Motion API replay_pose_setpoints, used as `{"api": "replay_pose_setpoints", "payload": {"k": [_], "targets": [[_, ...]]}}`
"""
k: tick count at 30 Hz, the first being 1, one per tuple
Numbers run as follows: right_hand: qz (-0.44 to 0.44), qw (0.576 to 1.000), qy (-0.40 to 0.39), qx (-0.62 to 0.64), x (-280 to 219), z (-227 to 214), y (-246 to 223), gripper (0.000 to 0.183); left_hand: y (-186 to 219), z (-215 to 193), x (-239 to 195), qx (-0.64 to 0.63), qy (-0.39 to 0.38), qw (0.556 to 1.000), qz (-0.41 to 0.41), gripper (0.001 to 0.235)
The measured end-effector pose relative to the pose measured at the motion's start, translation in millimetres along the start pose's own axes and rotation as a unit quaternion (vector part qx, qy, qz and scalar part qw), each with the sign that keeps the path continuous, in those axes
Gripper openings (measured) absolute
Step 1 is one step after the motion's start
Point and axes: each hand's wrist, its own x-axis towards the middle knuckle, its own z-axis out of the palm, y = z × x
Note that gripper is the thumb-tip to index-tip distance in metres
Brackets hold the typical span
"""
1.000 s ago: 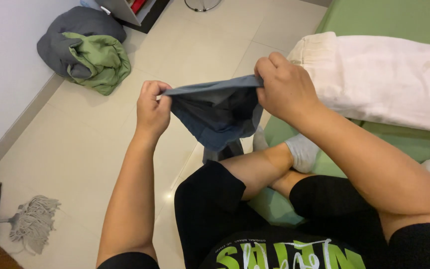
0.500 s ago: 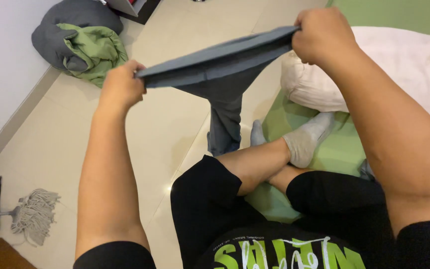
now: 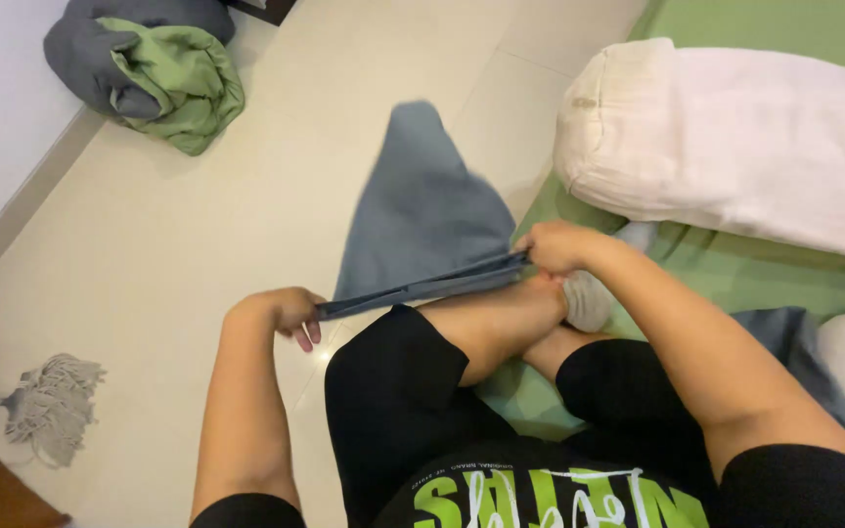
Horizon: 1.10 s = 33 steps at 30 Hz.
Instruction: Cleaning pillows by beating them with a stick broom and putting a cover on a bolster pillow.
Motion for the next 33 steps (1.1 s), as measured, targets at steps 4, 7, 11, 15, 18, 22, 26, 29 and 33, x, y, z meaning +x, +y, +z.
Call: {"api": "replay_pose_setpoints", "payload": {"k": [4, 7, 11, 15, 18, 22, 26, 29, 33], "targets": [[0.029, 0.920, 0.219, 0.323, -10.4, -50.6, 3.9, 0.046, -15.8, -1.7, 22.1, -0.296, 0.086, 0.939, 0.152, 0.043], [-0.082, 0.776, 0.425, 0.460, -48.9, -104.4, -3.5, 0.043, 16.6, -49.6, -37.5, -0.417, 0.332, 0.775, 0.339, 0.044], [-0.266, 0.557, 0.656, 0.434, -129.9, -147.8, -48.4, 0.034, 85.9, -83.5, -175.3, -0.362, 0.540, 0.411, 0.639, 0.046], [-0.140, 0.625, 0.740, 0.205, -86.4, -82.5, -48.6, 0.056, 104.9, -42.6, -146.2, -0.347, 0.660, 0.294, 0.598, 0.038], [0.003, 0.993, 0.116, -0.025, 9.4, 12.5, 13.3, 0.042, 58.0, -5.7, -55.5, -0.160, 0.279, 0.913, 0.250, 0.038], [0.002, 0.907, 0.233, 0.351, 0.8, 6.4, 39.1, 0.045, 8.8, 33.9, 25.5, -0.249, 0.037, 0.961, 0.115, 0.044], [-0.073, 0.745, 0.563, 0.350, -53.3, -57.9, 25.3, 0.047, 48.5, -9.2, -8.5, -0.466, 0.384, 0.691, 0.396, 0.047], [-0.140, 0.607, 0.724, 0.296, -103.6, -94.9, -0.3, 0.048, 98.9, -39.0, -92.3, -0.547, 0.435, 0.537, 0.472, 0.049], [-0.172, 0.519, 0.827, 0.128, -83.4, -58.3, -2.6, 0.053, 106.9, -28.8, -71.8, -0.266, 0.688, 0.455, 0.498, 0.042]]}}
